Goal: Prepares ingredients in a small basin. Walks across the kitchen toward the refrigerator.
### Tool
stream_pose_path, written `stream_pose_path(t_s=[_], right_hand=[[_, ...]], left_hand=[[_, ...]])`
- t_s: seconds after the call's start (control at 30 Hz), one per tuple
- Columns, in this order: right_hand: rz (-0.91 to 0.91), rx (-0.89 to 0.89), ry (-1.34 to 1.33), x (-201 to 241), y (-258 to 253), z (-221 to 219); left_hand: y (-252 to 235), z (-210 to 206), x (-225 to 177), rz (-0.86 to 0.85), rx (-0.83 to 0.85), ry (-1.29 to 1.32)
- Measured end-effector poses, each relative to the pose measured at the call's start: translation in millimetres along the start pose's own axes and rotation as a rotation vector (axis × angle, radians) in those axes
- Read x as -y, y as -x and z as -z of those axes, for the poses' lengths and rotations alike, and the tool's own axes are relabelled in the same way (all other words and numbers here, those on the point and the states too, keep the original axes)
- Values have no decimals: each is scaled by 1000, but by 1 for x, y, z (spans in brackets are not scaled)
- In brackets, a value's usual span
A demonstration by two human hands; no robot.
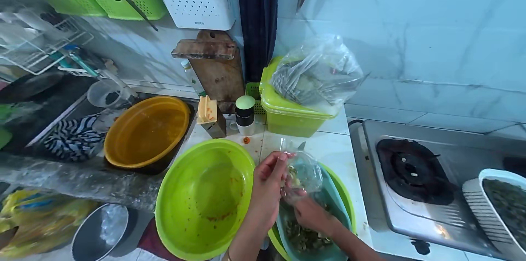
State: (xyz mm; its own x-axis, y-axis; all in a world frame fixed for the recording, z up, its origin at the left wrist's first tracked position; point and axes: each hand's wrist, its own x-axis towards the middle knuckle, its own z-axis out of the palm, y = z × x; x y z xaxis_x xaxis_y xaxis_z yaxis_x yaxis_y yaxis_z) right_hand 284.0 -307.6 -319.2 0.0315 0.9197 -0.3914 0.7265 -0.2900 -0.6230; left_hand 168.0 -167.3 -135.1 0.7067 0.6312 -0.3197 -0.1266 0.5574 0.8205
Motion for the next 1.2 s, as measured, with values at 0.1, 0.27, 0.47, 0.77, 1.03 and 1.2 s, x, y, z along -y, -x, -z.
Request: stream_pose_path(t_s=[0.1,0.27,0.47,0.77,1.03,1.2], right_hand=[[55,172,-68,1,11,20],[-87,-150,94,2,-12,3],[137,42,-3,-12,20,13],[-153,185,186,8,45,-1],[-698,116,117,21,20,18],[-621,112,78,23,48,-22]], left_hand=[[-2,3,-3,-19,-1,9],[-5,1,2,-6,-13,2],[-4,5,-2,-25,6,2],[-10,5,0,-25,-14,-6],[-15,-4,27,107,149,-93],[-35,15,78,180,225,-252]])
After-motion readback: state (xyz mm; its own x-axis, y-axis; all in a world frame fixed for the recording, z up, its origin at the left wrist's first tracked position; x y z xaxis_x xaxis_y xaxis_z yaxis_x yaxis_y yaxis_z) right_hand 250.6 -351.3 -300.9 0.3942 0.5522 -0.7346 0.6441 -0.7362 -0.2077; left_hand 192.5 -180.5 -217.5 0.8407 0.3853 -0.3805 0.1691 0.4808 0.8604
